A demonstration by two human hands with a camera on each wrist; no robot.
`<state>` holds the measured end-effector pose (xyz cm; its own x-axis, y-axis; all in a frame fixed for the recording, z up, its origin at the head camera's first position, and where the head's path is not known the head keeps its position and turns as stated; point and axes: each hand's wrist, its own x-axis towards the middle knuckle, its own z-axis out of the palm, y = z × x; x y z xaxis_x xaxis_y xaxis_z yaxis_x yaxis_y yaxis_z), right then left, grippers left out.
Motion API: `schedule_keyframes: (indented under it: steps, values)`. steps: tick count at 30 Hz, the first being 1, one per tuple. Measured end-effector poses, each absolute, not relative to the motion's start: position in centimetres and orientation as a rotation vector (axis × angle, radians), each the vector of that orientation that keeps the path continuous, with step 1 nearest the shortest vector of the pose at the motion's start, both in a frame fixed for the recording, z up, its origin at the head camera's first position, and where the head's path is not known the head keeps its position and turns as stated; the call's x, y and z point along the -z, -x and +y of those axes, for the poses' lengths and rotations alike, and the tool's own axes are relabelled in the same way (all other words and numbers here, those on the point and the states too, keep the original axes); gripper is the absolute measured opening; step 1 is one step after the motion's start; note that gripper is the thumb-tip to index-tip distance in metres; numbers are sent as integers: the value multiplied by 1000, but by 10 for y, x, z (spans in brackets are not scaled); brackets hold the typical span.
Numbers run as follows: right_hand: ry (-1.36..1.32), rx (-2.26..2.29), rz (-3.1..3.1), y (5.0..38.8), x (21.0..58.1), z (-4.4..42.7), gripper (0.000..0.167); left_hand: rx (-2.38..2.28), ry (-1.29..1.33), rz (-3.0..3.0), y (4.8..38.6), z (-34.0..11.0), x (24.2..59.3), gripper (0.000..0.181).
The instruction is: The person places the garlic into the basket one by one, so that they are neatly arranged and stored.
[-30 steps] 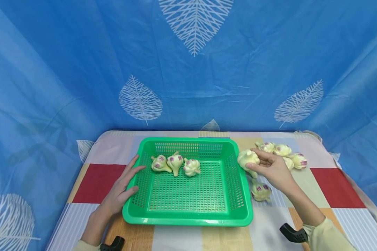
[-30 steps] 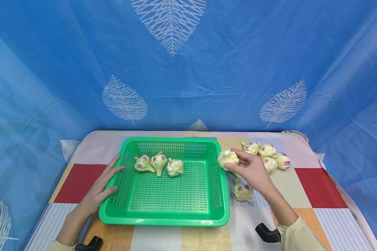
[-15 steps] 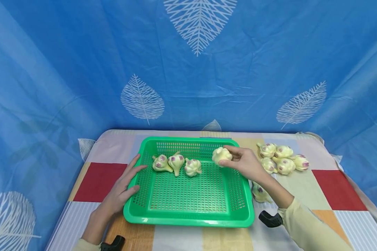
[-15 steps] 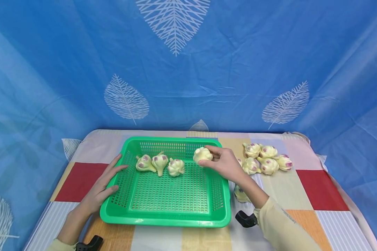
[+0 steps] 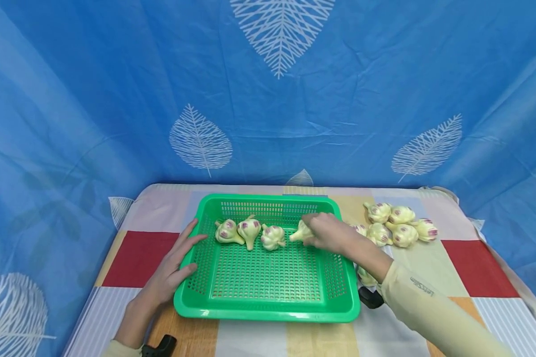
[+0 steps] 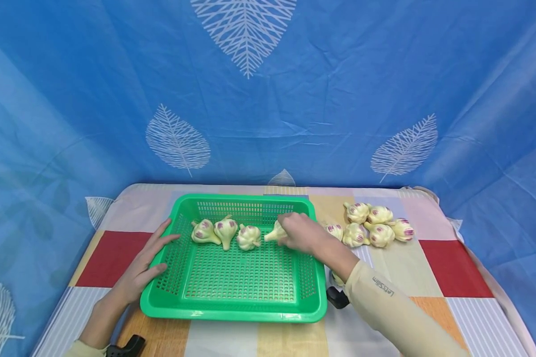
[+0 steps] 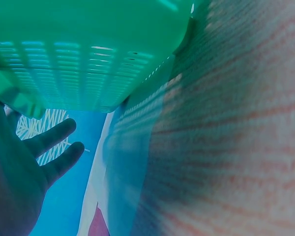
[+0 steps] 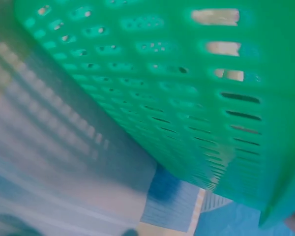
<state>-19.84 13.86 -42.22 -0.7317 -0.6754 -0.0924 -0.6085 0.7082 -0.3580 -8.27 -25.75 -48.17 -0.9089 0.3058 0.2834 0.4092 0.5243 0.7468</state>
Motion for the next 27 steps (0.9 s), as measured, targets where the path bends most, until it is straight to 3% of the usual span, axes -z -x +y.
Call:
schedule_keyframes:
  steps: [6,15,22,27]
  values:
    - [1075,253,2673,199,426,132,36,1362,623,-2649,82,-257,480,62]
    - [1216,114,2683,199,433,123,54,1344,624,-2647,83,-258,479,62]
    - [1276,-34,2738,191,434,124,84,1344,613,-2651,82,-257,477,64]
    - [1244,-40,2745,188,431,126,89,1324,612,-2656,83,-257,480,63]
